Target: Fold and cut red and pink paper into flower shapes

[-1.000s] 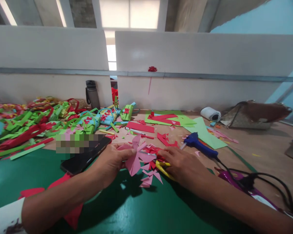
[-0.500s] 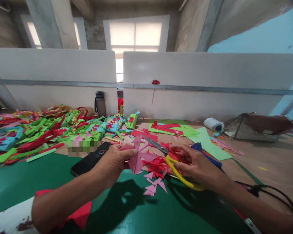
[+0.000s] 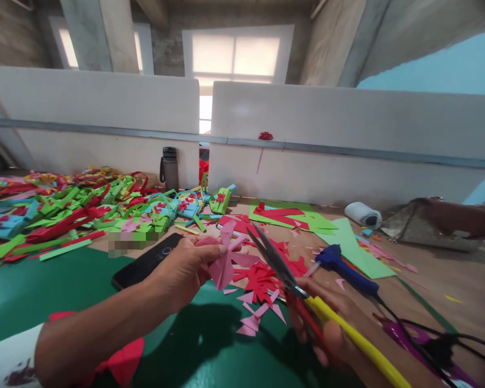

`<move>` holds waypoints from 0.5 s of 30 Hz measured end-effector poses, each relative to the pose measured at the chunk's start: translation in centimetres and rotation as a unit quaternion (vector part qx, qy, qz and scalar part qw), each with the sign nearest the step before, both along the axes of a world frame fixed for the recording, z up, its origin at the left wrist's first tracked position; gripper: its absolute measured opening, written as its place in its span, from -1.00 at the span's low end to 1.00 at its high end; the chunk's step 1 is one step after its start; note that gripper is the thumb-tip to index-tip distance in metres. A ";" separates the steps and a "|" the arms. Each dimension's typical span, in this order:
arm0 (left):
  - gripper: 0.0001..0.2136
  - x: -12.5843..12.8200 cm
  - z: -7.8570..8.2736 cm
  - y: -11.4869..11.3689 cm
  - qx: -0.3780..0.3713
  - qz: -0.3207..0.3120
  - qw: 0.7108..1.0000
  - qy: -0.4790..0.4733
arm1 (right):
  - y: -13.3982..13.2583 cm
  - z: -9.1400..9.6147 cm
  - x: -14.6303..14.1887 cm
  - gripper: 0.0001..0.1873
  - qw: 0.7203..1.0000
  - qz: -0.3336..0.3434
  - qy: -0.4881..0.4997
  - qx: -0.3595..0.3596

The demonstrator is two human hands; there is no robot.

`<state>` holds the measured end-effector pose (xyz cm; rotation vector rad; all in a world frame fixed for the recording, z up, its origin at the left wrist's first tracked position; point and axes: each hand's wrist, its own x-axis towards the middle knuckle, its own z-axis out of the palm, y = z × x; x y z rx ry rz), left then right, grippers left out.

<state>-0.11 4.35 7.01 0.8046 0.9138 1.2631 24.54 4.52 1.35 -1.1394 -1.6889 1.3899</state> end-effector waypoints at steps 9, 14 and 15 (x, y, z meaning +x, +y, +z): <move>-0.83 0.3 0.0 -0.2 -0.003 -0.019 0.999 -0.030 | -0.9 0.5 -0.5 -0.42 0.999 0.044 0.012 0.023; -0.83 0.3 0.1 -0.4 0.000 -0.029 0.999 -0.025 | -1.1 1.2 -0.5 -0.55 0.998 0.036 -0.048 0.011; -0.83 0.3 0.2 -0.4 0.003 -0.028 0.999 -0.023 | -1.0 1.0 -0.4 -0.54 0.998 0.037 -0.042 0.011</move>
